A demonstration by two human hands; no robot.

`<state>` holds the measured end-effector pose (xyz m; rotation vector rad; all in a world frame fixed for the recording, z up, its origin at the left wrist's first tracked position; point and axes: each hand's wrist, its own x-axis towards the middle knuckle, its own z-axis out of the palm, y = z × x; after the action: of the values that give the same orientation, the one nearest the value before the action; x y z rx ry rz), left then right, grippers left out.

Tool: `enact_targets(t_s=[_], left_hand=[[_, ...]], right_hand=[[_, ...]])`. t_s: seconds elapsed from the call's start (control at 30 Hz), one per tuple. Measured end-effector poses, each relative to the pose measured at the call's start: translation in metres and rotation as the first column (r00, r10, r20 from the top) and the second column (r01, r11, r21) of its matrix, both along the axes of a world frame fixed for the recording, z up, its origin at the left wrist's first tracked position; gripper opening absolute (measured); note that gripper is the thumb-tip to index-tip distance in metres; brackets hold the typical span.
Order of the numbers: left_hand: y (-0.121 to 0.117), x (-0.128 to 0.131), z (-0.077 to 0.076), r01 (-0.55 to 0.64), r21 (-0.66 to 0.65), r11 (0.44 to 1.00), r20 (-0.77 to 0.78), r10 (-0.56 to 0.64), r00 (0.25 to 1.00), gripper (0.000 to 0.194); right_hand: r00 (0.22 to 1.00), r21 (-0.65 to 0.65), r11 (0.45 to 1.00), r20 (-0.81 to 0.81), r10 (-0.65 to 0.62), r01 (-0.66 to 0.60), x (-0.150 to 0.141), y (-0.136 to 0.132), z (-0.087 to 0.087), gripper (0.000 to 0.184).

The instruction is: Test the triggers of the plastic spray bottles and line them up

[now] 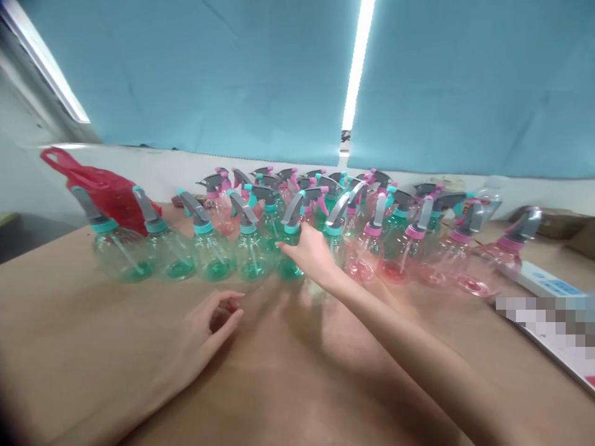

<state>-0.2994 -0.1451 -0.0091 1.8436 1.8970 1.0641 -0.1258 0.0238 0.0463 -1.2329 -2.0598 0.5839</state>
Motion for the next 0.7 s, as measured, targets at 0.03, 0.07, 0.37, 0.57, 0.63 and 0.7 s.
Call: enact_targets(t_s=[0.03,0.07,0.37,0.57,0.63,0.7], left_hand=[[0.000,0.001,0.001,0.005,-0.006,1.000,-0.004,-0.005,1.000,0.016],[-0.001,0.003,0.002,0.009,-0.012,1.000,-0.008,-0.009,1.000,0.016],[0.000,0.027,0.003,0.013,0.020,1.000,0.024,-0.013,1.000,0.035],[0.009,0.058,0.004,0.284,0.053,0.957,0.176,-0.289,0.941,0.083],[0.012,0.071,0.007,0.343,0.050,0.938,0.200,-0.346,0.917,0.085],[0.016,0.083,0.007,0.363,0.045,0.931,0.213,-0.364,0.907,0.087]], right_hand=[[1.000,-0.015,1.000,0.003,0.009,-0.009,0.001,0.000,0.002,0.036],[1.000,-0.031,0.999,0.006,0.020,-0.020,0.002,-0.001,0.004,0.034],[0.965,-0.253,0.932,-0.028,0.262,-0.261,0.035,-0.026,0.020,0.047],[0.781,-0.426,0.671,-0.164,0.603,-0.607,0.078,-0.041,0.027,0.047],[0.723,-0.427,0.608,-0.185,0.666,-0.670,0.090,-0.044,0.030,0.041],[0.704,-0.402,0.609,-0.142,0.696,-0.683,0.103,-0.046,0.033,0.035]])
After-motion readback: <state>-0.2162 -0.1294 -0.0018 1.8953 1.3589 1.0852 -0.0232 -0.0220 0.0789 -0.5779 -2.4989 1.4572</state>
